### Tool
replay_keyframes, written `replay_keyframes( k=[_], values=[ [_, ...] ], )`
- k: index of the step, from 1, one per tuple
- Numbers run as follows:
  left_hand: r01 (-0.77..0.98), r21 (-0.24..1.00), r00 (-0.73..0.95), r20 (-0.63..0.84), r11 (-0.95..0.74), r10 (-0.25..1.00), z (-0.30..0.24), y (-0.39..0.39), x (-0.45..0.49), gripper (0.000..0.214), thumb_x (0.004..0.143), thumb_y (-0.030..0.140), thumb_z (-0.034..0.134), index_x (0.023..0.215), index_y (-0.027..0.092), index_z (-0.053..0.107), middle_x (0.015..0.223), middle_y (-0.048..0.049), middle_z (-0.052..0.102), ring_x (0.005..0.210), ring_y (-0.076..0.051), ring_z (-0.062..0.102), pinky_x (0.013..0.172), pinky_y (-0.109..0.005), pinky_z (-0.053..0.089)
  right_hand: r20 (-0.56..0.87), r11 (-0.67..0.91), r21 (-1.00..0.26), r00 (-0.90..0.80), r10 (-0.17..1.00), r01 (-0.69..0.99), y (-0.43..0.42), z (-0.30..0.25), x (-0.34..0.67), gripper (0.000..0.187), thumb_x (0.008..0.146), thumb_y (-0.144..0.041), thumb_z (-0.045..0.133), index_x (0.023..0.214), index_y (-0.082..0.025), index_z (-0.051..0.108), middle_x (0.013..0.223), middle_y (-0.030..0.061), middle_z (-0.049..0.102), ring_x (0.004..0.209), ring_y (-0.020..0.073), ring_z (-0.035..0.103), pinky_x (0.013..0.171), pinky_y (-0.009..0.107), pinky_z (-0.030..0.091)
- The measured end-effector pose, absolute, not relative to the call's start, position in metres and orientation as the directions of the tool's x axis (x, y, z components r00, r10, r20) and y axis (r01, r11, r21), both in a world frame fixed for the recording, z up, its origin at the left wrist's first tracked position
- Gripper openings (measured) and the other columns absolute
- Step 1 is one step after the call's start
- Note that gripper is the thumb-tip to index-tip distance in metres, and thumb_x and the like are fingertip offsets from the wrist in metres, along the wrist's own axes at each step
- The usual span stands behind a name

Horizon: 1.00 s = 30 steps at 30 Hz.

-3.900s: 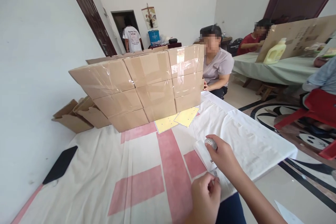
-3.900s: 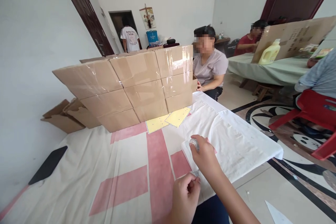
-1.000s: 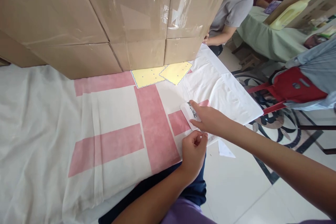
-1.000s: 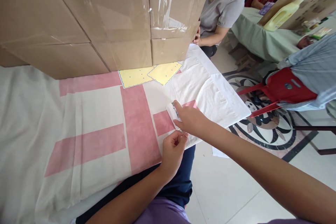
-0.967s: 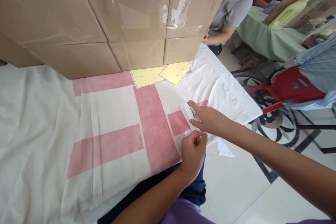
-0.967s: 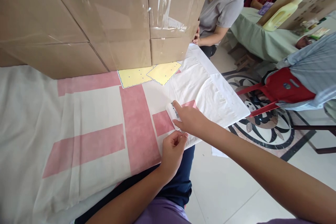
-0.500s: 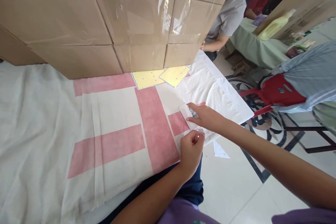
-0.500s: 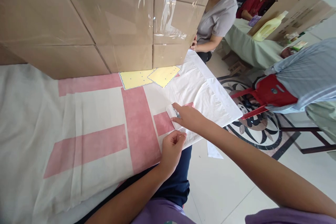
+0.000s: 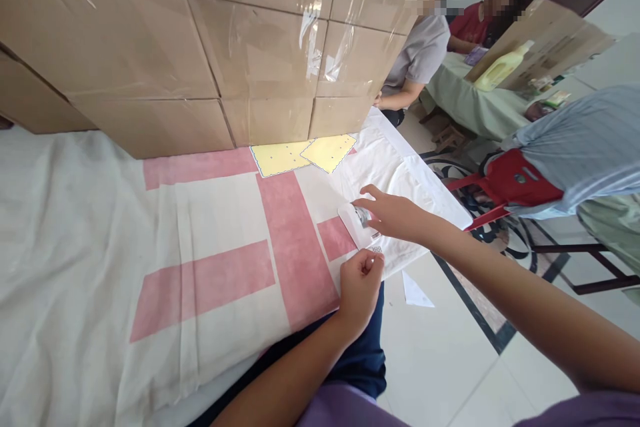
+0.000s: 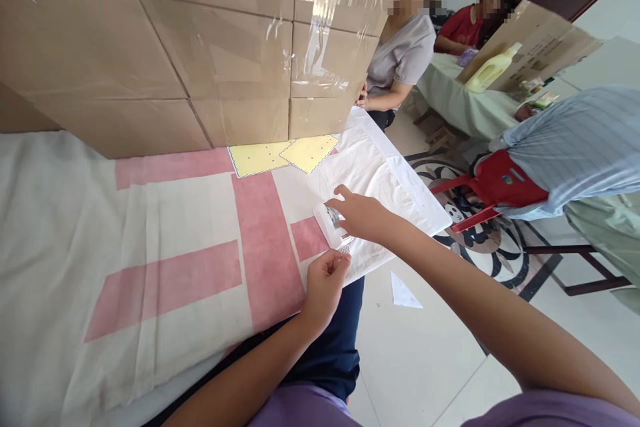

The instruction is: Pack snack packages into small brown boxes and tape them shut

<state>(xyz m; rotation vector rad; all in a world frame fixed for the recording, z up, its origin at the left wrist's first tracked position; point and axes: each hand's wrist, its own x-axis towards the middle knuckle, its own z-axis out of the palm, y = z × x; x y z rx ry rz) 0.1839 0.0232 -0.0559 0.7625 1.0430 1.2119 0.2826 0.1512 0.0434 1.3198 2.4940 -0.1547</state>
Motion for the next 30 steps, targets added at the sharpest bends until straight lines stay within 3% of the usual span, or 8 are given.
replay_keyframes(
  k=[3, 9, 17, 20, 25, 27, 30],
  values=[
    [-0.369, 0.906, 0.018, -0.218, 0.209, 0.976, -0.055, 0.023, 0.183, 0.042, 0.09, 0.037, 0.059, 0.063, 0.022, 0.031, 0.063, 0.0058, 0.024, 0.062, -0.012, 0.026, 0.057, -0.027, 0.023, -0.302, 0.624, 0.098, -0.575, 0.761, 0.775, 0.154, 0.04, 0.283, 0.038, 0.088, -0.018, 0.062, 0.125, -0.024, 0.06, 0.144, 0.0092, 0.049, 0.072, 0.0117, 0.063, 0.052, 0.024, 0.03],
    [-0.374, 0.905, 0.016, -0.21, 0.2, 0.978, -0.056, 0.021, 0.183, 0.042, 0.09, 0.036, 0.059, 0.062, 0.022, 0.031, 0.063, 0.0057, 0.023, 0.063, -0.012, 0.025, 0.058, -0.028, 0.023, -0.319, 0.647, 0.145, -0.584, 0.747, 0.749, 0.155, 0.038, 0.288, 0.031, 0.09, -0.018, 0.06, 0.121, -0.019, 0.058, 0.13, 0.0101, 0.058, 0.059, 0.0083, 0.056, 0.05, 0.025, 0.024],
    [-0.374, 0.886, 0.019, -0.286, 0.272, 0.958, -0.055, 0.035, 0.192, 0.033, 0.085, 0.03, 0.061, 0.06, 0.02, 0.042, 0.061, 0.0054, 0.03, 0.062, -0.011, 0.03, 0.058, -0.027, 0.025, -0.346, 0.571, 0.183, -0.491, 0.799, 0.8, 0.172, 0.038, 0.303, 0.025, 0.091, -0.021, 0.061, 0.116, -0.019, 0.059, 0.119, 0.0079, 0.06, 0.064, 0.0136, 0.061, 0.052, 0.027, 0.028],
    [-0.38, 0.879, -0.018, -0.319, 0.289, 0.948, -0.055, 0.058, 0.201, 0.034, 0.082, 0.03, 0.065, 0.057, 0.02, 0.044, 0.059, 0.0053, 0.033, 0.06, -0.011, 0.031, 0.057, -0.027, 0.026, -0.339, 0.509, 0.077, -0.457, 0.822, 0.857, 0.196, 0.037, 0.315, 0.029, 0.089, -0.021, 0.063, 0.118, -0.021, 0.061, 0.118, 0.0089, 0.061, 0.078, 0.0198, 0.066, 0.058, 0.028, 0.037],
    [-0.377, 0.882, -0.066, -0.329, 0.282, 0.942, -0.051, 0.108, 0.215, 0.029, 0.082, 0.029, 0.063, 0.058, 0.02, 0.05, 0.057, 0.0047, 0.038, 0.059, -0.011, 0.036, 0.059, -0.028, 0.029, -0.209, 0.28, -0.26, -0.337, 0.918, 0.924, 0.244, 0.022, 0.34, 0.028, 0.076, -0.018, 0.076, 0.102, -0.019, 0.069, 0.108, 0.0097, 0.066, 0.092, 0.0272, 0.067, 0.08, 0.036, 0.05],
    [-0.361, 0.894, -0.068, -0.308, 0.265, 0.949, -0.048, 0.124, 0.216, 0.026, 0.081, 0.028, 0.063, 0.058, 0.02, 0.052, 0.057, 0.0044, 0.041, 0.06, -0.012, 0.038, 0.061, -0.028, 0.031, -0.137, 0.243, -0.333, -0.301, 0.944, 0.911, 0.254, 0.009, 0.348, 0.034, 0.076, -0.018, 0.074, 0.109, -0.018, 0.069, 0.113, 0.0113, 0.068, 0.1, 0.0287, 0.066, 0.088, 0.039, 0.051],
    [-0.325, 0.911, -0.046, -0.283, 0.253, 0.958, -0.046, 0.138, 0.211, 0.025, 0.076, 0.027, 0.066, 0.055, 0.02, 0.054, 0.056, 0.0044, 0.044, 0.06, -0.012, 0.039, 0.063, -0.028, 0.031, -0.011, 0.178, -0.483, -0.209, 0.978, 0.857, 0.251, -0.019, 0.356, 0.042, 0.089, -0.022, 0.058, 0.13, -0.018, 0.061, 0.123, 0.0127, 0.067, 0.103, 0.0252, 0.067, 0.092, 0.041, 0.053]
  ],
)
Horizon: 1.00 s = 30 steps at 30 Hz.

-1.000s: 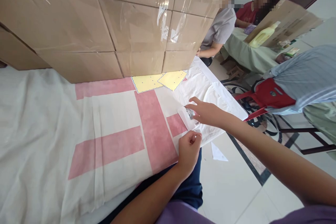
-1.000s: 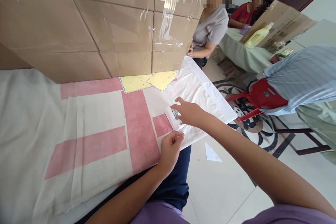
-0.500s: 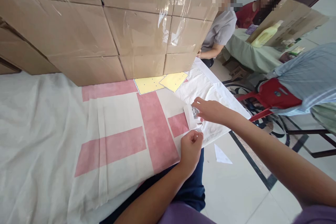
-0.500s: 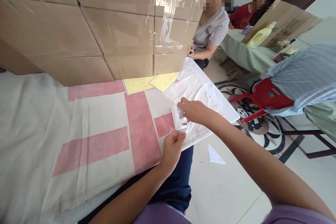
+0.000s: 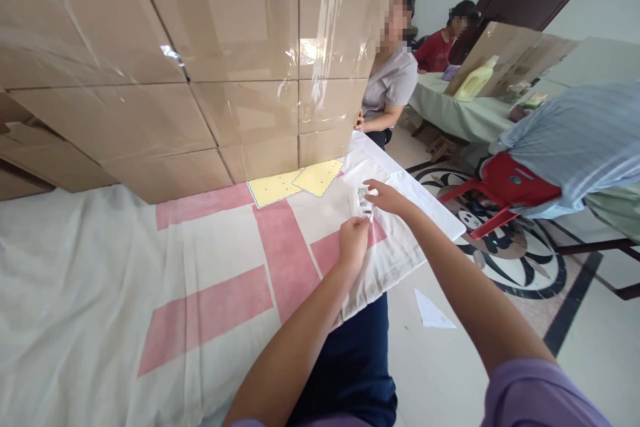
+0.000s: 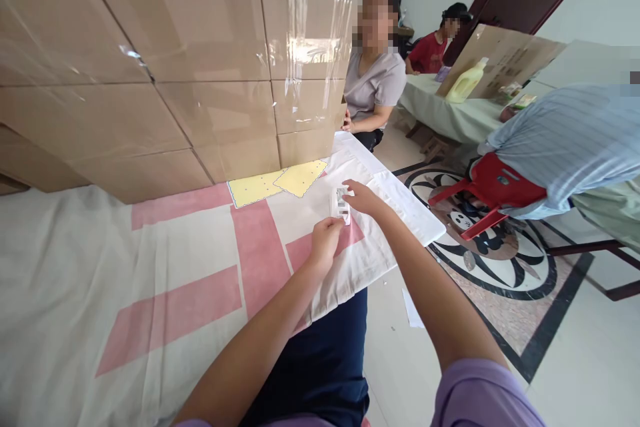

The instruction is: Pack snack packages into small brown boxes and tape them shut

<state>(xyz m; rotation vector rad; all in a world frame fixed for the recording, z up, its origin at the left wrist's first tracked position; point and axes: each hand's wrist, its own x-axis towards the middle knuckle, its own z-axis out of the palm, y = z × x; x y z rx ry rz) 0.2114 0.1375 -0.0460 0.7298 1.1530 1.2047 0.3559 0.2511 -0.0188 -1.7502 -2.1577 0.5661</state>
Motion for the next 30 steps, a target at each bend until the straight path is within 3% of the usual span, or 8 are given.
replay_keyframes(
  k=[3, 6, 8, 12, 17, 30],
  values=[
    [-0.306, 0.916, -0.023, -0.28, 0.26, 0.96, -0.048, 0.139, 0.206, 0.026, 0.073, 0.03, 0.069, 0.054, 0.02, 0.055, 0.054, 0.0049, 0.043, 0.059, -0.012, 0.038, 0.063, -0.028, 0.031, 0.118, 0.166, -0.626, -0.118, 0.986, 0.762, 0.237, -0.051, 0.356, 0.044, 0.099, -0.03, 0.039, 0.139, -0.021, 0.055, 0.132, 0.0105, 0.065, 0.111, 0.0227, 0.065, 0.099, 0.041, 0.052],
    [-0.315, 0.909, -0.027, -0.295, 0.272, 0.955, -0.05, 0.135, 0.207, 0.023, 0.073, 0.033, 0.069, 0.058, 0.02, 0.059, 0.055, 0.0051, 0.043, 0.058, -0.012, 0.038, 0.063, -0.028, 0.031, 0.236, 0.198, -0.718, -0.034, 0.971, 0.667, 0.225, -0.076, 0.351, 0.046, 0.101, -0.038, 0.035, 0.141, -0.025, 0.053, 0.141, 0.0077, 0.06, 0.128, 0.0245, 0.055, 0.111, 0.045, 0.043],
    [-0.327, 0.904, -0.034, -0.303, 0.276, 0.953, -0.051, 0.134, 0.209, 0.023, 0.074, 0.035, 0.069, 0.059, 0.019, 0.06, 0.055, 0.0053, 0.043, 0.058, -0.012, 0.038, 0.063, -0.028, 0.032, 0.273, 0.215, -0.759, 0.002, 0.962, 0.615, 0.221, -0.085, 0.347, 0.046, 0.102, -0.042, 0.035, 0.141, -0.028, 0.054, 0.138, 0.0063, 0.063, 0.125, 0.0252, 0.057, 0.109, 0.045, 0.044],
    [-0.338, 0.899, -0.039, -0.31, 0.28, 0.95, -0.043, 0.132, 0.212, 0.022, 0.074, 0.035, 0.07, 0.062, 0.018, 0.063, 0.054, 0.0055, 0.042, 0.058, -0.012, 0.039, 0.062, -0.027, 0.033, 0.282, 0.218, -0.809, 0.035, 0.959, 0.546, 0.22, -0.088, 0.345, 0.043, 0.101, -0.045, 0.038, 0.135, -0.03, 0.059, 0.119, 0.0036, 0.071, 0.101, 0.024, 0.066, 0.096, 0.041, 0.05],
    [-0.326, 0.911, -0.027, -0.276, 0.252, 0.961, -0.028, 0.129, 0.216, 0.022, 0.076, 0.033, 0.069, 0.062, 0.018, 0.062, 0.056, 0.0047, 0.045, 0.06, -0.011, 0.04, 0.062, -0.026, 0.034, 0.262, 0.186, -0.83, 0.075, 0.962, 0.525, 0.217, -0.082, 0.342, 0.041, 0.1, -0.045, 0.04, 0.13, -0.03, 0.062, 0.097, 0.0024, 0.074, 0.089, 0.0241, 0.066, 0.091, 0.042, 0.05],
    [-0.236, 0.933, -0.034, -0.288, 0.273, 0.957, -0.058, 0.118, 0.219, 0.03, 0.077, 0.032, 0.067, 0.057, 0.021, 0.048, 0.053, 0.0079, 0.03, 0.051, -0.009, 0.026, 0.054, -0.026, 0.023, 0.254, 0.178, -0.84, 0.081, 0.964, 0.513, 0.215, -0.075, 0.339, 0.038, 0.099, -0.04, 0.04, 0.129, -0.029, 0.062, 0.115, 0.0031, 0.073, 0.103, 0.0244, 0.066, 0.1, 0.043, 0.047]
  ],
)
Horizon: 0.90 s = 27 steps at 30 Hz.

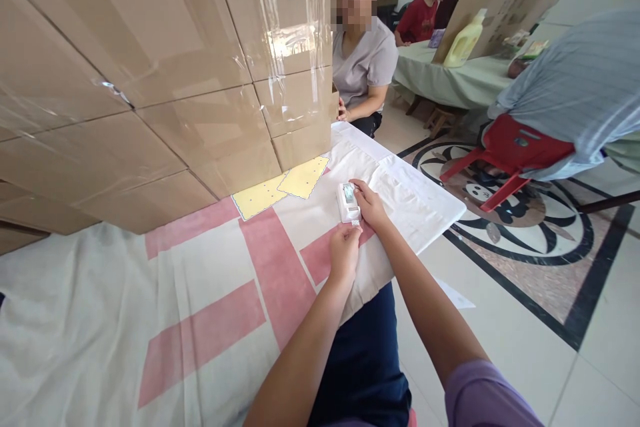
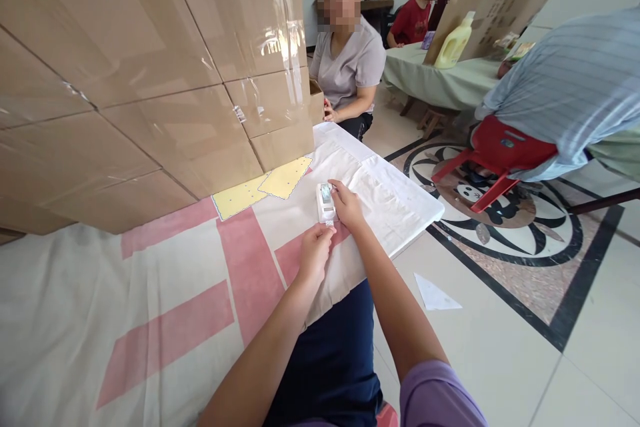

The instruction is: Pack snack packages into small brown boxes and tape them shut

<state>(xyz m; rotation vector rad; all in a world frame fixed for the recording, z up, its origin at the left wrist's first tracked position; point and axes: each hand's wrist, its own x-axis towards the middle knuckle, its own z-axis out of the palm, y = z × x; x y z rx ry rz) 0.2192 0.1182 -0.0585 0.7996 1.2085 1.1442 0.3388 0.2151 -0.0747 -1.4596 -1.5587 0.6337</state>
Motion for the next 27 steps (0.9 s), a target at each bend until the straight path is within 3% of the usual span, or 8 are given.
replay_keyframes(
  k=[8, 12, 19, 27],
  values=[
    [-0.146, 0.974, -0.075, -0.187, 0.175, 0.98, -0.069, 0.118, 0.22, 0.028, 0.082, 0.032, 0.064, 0.059, 0.02, 0.053, 0.057, 0.0056, 0.041, 0.057, -0.012, 0.035, 0.058, -0.026, 0.026, 0.242, 0.162, -0.84, 0.089, 0.966, 0.518, 0.214, -0.073, 0.339, 0.037, 0.099, -0.038, 0.041, 0.129, -0.03, 0.062, 0.113, 0.0021, 0.073, 0.104, 0.0243, 0.067, 0.103, 0.044, 0.046],
    [-0.126, 0.978, -0.065, -0.176, 0.167, 0.982, -0.071, 0.118, 0.22, 0.031, 0.082, 0.033, 0.062, 0.057, 0.021, 0.048, 0.056, 0.0063, 0.035, 0.056, -0.012, 0.032, 0.057, -0.027, 0.024, 0.243, 0.163, -0.844, 0.093, 0.965, 0.511, 0.215, -0.075, 0.339, 0.037, 0.099, -0.036, 0.043, 0.13, -0.03, 0.063, 0.112, 0.0019, 0.074, 0.108, 0.0244, 0.067, 0.105, 0.045, 0.045],
    [-0.147, 0.976, -0.05, -0.169, 0.16, 0.984, -0.063, 0.114, 0.22, 0.032, 0.082, 0.035, 0.062, 0.058, 0.021, 0.045, 0.058, 0.0062, 0.034, 0.058, -0.012, 0.031, 0.059, -0.027, 0.024, 0.279, 0.192, -0.852, 0.111, 0.954, 0.487, 0.218, -0.085, 0.343, 0.041, 0.099, -0.039, 0.045, 0.133, -0.026, 0.065, 0.139, 0.005, 0.066, 0.123, 0.0234, 0.062, 0.11, 0.041, 0.044],
    [-0.166, 0.957, -0.025, -0.244, 0.237, 0.969, -0.064, 0.112, 0.218, 0.043, 0.082, 0.039, 0.065, 0.059, 0.023, 0.032, 0.058, 0.0077, 0.023, 0.055, -0.01, 0.022, 0.055, -0.027, 0.02, 0.271, 0.187, -0.869, 0.125, 0.954, 0.458, 0.219, -0.09, 0.344, 0.041, 0.099, -0.039, 0.047, 0.133, -0.027, 0.065, 0.128, 0.0049, 0.071, 0.114, 0.0221, 0.066, 0.107, 0.04, 0.047]
  ],
)
